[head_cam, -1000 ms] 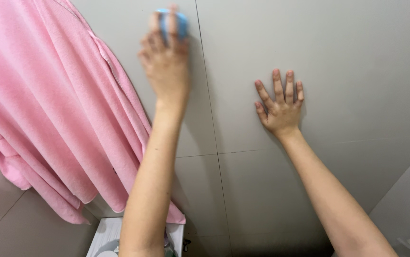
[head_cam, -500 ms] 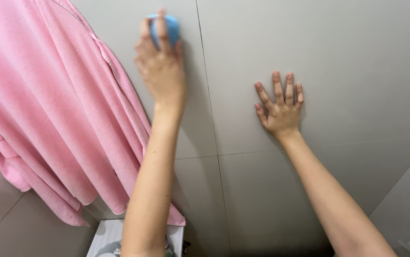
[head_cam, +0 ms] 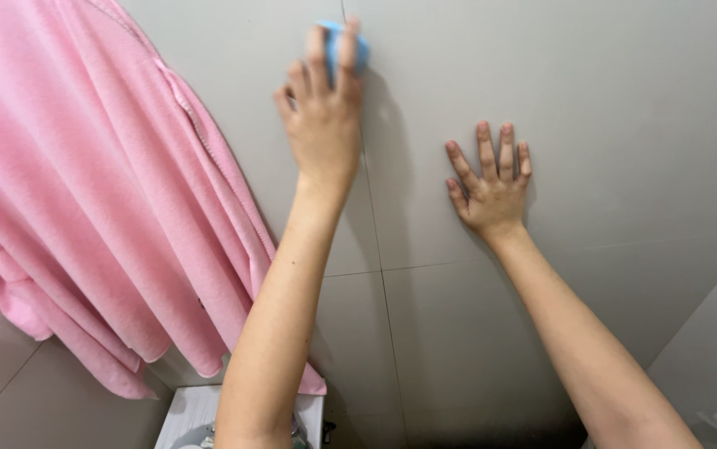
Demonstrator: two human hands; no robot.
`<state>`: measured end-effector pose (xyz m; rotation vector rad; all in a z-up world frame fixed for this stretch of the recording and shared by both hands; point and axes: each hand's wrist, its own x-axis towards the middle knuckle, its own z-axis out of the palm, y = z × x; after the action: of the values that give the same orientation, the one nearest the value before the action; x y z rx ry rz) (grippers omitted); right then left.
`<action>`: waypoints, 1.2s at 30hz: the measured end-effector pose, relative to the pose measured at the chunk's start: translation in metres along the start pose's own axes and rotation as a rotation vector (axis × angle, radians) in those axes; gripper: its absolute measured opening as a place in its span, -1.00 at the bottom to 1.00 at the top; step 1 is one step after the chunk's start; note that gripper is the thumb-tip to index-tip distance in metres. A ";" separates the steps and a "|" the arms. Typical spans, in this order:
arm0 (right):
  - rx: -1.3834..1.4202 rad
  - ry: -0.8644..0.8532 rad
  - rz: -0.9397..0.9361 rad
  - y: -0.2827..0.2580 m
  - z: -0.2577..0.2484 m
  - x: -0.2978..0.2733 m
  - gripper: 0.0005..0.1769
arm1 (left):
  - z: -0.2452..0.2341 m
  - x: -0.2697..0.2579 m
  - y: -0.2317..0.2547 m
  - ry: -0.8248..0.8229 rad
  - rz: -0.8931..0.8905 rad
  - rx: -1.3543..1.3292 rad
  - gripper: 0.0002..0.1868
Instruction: The person scrubs the tiled shower walls using a blue scrubbing brush, repeatedly dipping it into a small metal pan of water on the toilet tank. They wipe the wall tiles and the shower fixture, then rinse the brush under the shower head.
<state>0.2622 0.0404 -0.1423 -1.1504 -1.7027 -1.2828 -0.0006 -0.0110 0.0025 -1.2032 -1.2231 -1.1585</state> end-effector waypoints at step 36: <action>0.504 -0.112 0.090 0.030 -0.068 -0.047 -0.56 | -0.024 -0.048 0.100 -0.164 0.308 -0.175 -0.03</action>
<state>0.3087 -0.0327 -0.1565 -0.9917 -1.8873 -0.6832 0.0992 -0.0323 -0.0471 -1.5826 -1.0244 -0.9651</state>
